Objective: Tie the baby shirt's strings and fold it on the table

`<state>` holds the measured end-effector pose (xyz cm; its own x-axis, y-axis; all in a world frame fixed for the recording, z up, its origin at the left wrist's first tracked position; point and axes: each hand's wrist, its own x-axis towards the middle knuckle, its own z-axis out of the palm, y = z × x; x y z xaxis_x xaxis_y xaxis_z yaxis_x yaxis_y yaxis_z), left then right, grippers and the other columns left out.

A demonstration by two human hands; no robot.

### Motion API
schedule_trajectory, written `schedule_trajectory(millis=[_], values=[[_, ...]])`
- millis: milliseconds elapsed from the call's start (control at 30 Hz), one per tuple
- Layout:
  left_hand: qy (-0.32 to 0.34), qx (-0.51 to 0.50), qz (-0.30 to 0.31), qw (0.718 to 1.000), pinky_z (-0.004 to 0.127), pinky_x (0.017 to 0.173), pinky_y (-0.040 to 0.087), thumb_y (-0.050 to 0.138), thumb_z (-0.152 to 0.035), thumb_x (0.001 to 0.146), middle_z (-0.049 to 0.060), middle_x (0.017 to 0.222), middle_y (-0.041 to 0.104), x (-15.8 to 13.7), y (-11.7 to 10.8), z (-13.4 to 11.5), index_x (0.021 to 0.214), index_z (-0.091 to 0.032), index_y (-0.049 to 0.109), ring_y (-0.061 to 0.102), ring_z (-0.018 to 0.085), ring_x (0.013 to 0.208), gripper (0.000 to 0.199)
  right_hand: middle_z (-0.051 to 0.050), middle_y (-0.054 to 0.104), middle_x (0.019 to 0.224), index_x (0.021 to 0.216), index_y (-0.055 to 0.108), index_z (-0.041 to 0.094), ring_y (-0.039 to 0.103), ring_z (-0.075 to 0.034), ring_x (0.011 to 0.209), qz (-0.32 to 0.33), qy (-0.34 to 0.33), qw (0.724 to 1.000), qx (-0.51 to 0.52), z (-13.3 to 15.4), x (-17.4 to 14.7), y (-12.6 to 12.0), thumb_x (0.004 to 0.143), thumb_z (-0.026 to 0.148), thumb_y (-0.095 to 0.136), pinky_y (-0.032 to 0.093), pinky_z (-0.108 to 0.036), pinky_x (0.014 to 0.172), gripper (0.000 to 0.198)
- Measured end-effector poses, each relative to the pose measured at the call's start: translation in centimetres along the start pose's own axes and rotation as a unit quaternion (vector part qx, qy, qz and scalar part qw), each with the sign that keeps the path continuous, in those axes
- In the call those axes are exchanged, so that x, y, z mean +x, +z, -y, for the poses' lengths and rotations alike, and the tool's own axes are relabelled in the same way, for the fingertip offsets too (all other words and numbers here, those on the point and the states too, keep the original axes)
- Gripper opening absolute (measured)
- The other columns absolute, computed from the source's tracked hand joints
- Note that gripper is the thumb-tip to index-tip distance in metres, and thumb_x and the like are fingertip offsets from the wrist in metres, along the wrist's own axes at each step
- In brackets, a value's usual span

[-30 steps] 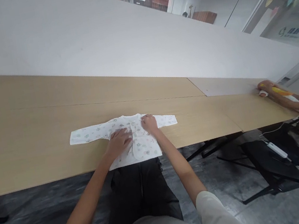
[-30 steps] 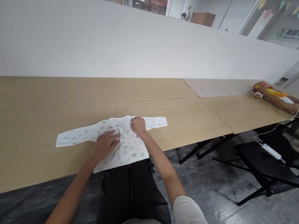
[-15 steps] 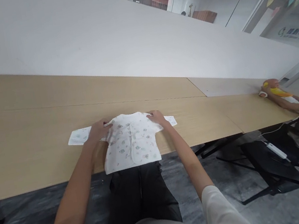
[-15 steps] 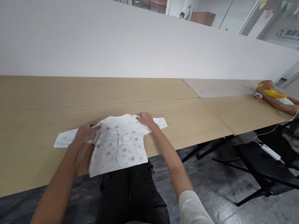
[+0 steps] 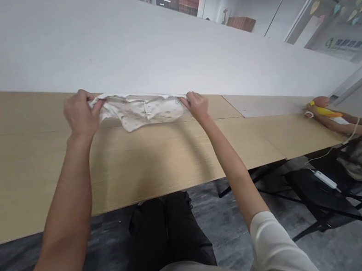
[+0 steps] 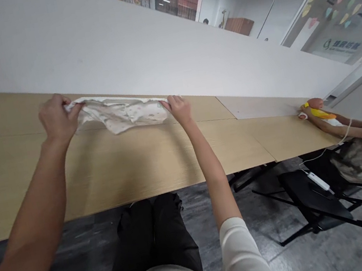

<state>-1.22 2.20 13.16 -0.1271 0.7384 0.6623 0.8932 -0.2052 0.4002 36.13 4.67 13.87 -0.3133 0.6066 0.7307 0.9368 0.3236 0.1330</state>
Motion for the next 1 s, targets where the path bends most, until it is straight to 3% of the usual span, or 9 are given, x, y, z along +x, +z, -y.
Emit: schedule_trajectory(millis=[67,133,267,400,567,700,800,1000], values=[[0.002,-0.003,0.022,1.0,0.027,0.084,0.034,0.052,-0.054,0.094,0.008,0.098,0.063,-1.7,0.4,1.2,0.103,0.001,0.059,0.048,0.013,0.086,0.056,-0.006,0.058,0.07,0.082,0.056,0.015,0.053,-0.015,0.068,0.027,-0.064,0.998,-0.008,0.6,-1.9,0.5,0.103,0.052,0.027,0.035,-0.025,0.063,0.052],[-0.005,0.003,0.082,0.997,0.025,0.078,0.034,0.053,-0.045,0.095,0.005,0.092,0.063,-4.8,1.1,2.5,0.098,-0.003,0.061,0.045,0.012,0.079,0.042,-0.006,0.058,0.07,0.082,0.057,0.015,0.051,-0.015,0.065,0.094,-0.128,0.987,-0.017,1.7,-5.0,1.2,0.105,0.045,0.031,0.035,-0.025,0.062,0.045],[-0.012,-0.008,0.201,0.979,0.022,0.073,0.035,0.052,-0.035,0.091,0.004,0.091,0.065,-12.2,1.9,4.3,0.09,-0.01,0.06,0.048,0.013,0.08,0.027,-0.006,0.061,0.072,0.084,0.06,0.015,0.052,-0.015,0.065,0.213,-0.251,0.944,0.008,3.9,-12.2,1.5,0.105,0.031,0.037,0.037,-0.026,0.06,0.034],[-0.017,0.01,0.247,0.969,0.028,0.079,0.04,0.052,-0.027,0.082,0.008,0.094,0.068,-18.0,1.4,4.9,0.088,-0.014,0.058,0.057,0.02,0.088,0.016,-0.006,0.064,0.079,0.09,0.062,0.016,0.055,-0.016,0.07,0.259,-0.285,0.921,0.05,5.4,-17.6,0.0,0.102,0.014,0.036,0.044,-0.027,0.065,0.029],[0.0,0.031,0.238,0.971,0.036,0.084,0.044,0.046,-0.025,0.074,0.008,0.087,0.069,-23.3,0.3,5.7,0.078,-0.021,0.054,0.06,0.026,0.089,0.01,-0.01,0.068,0.098,0.107,0.063,0.016,0.062,-0.02,0.088,0.322,-0.195,0.926,0.023,5.8,-22.1,-2.1,0.098,0.007,0.04,0.05,-0.028,0.069,0.026],[0.005,0.019,0.166,0.986,0.038,0.091,0.045,0.044,-0.027,0.079,0.008,0.089,0.069,-26.3,-0.5,6.2,0.084,-0.021,0.057,0.059,0.026,0.092,0.015,-0.015,0.064,0.117,0.12,0.06,0.016,0.062,-0.023,0.101,0.359,-0.042,0.932,-0.016,5.5,-24.8,-3.1,0.097,0.009,0.042,0.052,-0.029,0.075,0.031],[0.009,0.024,0.134,0.991,0.04,0.093,0.045,0.043,-0.029,0.085,0.01,0.096,0.07,-27.3,-0.9,5.9,0.092,-0.019,0.061,0.059,0.026,0.095,0.021,-0.015,0.062,0.121,0.123,0.06,0.017,0.06,-0.023,0.106,0.374,0.066,0.925,-0.033,5.3,-25.6,-3.3,0.095,0.01,0.041,0.051,-0.03,0.08,0.034],[0.014,0.061,0.132,0.989,0.042,0.096,0.042,0.041,-0.024,0.088,0.011,0.113,0.069,-28.0,-1.6,4.7,0.11,-0.017,0.068,0.059,0.027,0.105,0.035,-0.015,0.063,0.12,0.122,0.065,0.016,0.057,-0.024,0.111,0.367,0.181,0.913,-0.006,4.5,-25.4,-3.6,0.09,0.004,0.041,0.046,-0.031,0.091,0.043]])
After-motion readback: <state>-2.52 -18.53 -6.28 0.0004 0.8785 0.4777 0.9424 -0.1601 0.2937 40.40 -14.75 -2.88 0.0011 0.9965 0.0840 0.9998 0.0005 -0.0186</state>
